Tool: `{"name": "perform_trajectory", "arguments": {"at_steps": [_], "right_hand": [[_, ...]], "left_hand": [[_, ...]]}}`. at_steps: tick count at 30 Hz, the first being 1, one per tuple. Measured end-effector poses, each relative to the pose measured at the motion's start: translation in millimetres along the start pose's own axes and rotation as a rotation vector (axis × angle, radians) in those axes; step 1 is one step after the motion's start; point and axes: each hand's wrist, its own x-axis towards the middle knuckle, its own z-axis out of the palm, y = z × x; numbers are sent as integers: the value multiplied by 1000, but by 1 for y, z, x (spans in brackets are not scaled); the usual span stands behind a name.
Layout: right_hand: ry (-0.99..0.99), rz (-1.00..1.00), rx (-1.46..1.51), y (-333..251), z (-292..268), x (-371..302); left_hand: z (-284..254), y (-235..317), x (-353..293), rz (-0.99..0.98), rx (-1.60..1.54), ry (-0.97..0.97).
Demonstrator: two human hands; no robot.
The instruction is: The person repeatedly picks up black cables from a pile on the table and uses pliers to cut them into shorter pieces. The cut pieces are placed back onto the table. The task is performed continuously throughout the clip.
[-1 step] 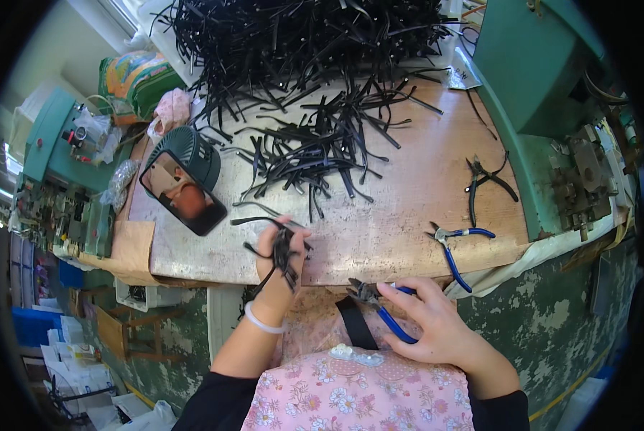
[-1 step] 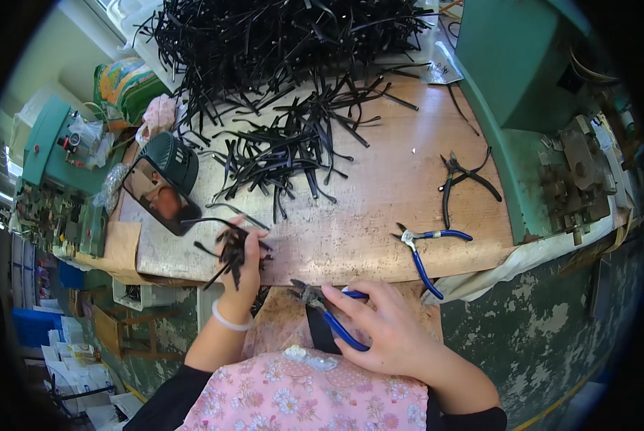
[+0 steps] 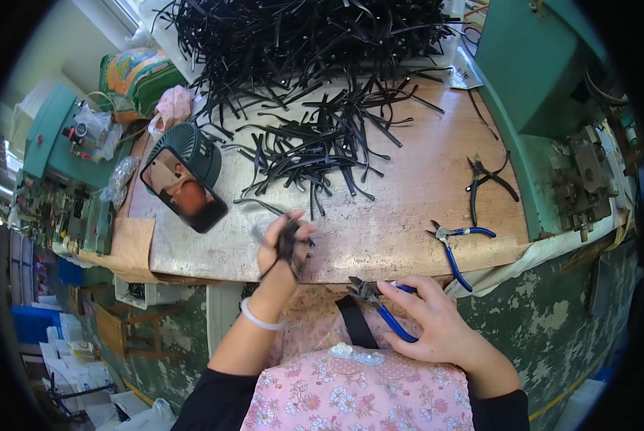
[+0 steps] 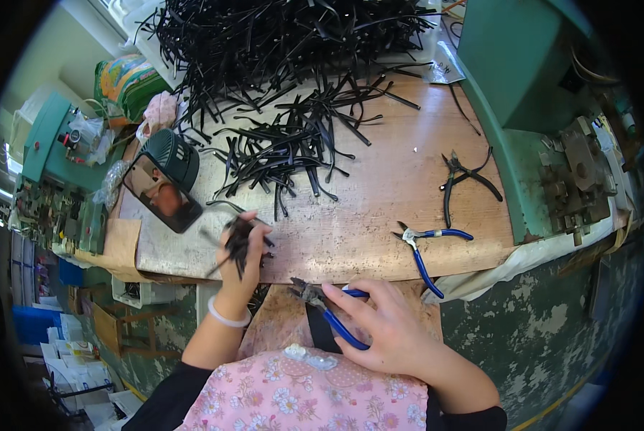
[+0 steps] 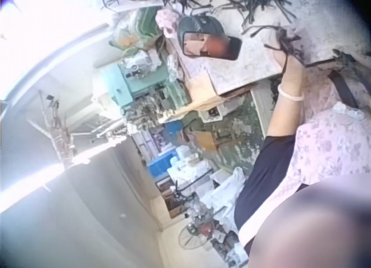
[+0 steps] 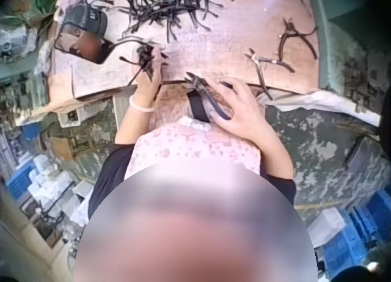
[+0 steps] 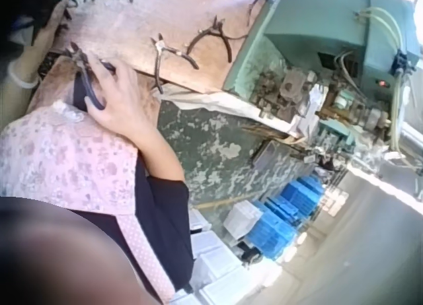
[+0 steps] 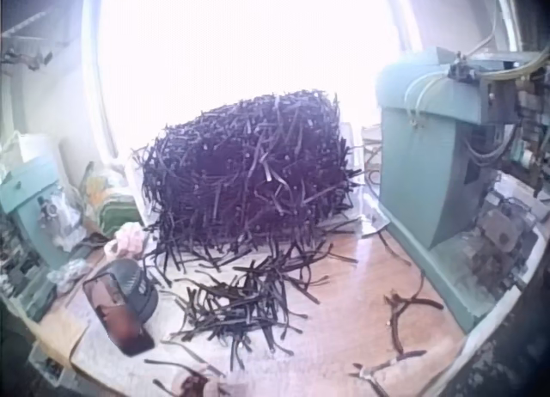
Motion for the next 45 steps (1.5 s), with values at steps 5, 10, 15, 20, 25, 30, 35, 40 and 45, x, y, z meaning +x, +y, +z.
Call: {"name": "perform_trajectory", "arguments": {"at_steps": [5, 10, 15, 20, 25, 30, 35, 40, 45], "right_hand": [[15, 29, -44, -4, -4, 0], [43, 34, -59, 5, -4, 0], [33, 11, -83, 2, -7, 4], [-29, -132, -215, -3, -13, 13], [-47, -180, -327, -13, -21, 16], [-49, -185, -329, -16, -25, 17], [-88, -122, -211, -13, -31, 16], [-75, -127, -156, -27, -34, 14], [-51, -88, -132, -25, -19, 8]], "left_hand": [[15, 50, 20, -135, 12, -245], [23, 42, 19, -311, -15, -239], [23, 73, 19, -365, -449, -474], [21, 75, 19, -383, -622, -658], [22, 77, 20, -358, -678, -719], [23, 81, 16, -289, -660, -669], [36, 87, -20, 180, -514, -382], [40, 80, -29, 701, -188, -322], [45, 77, -32, 709, -165, -231]]}}
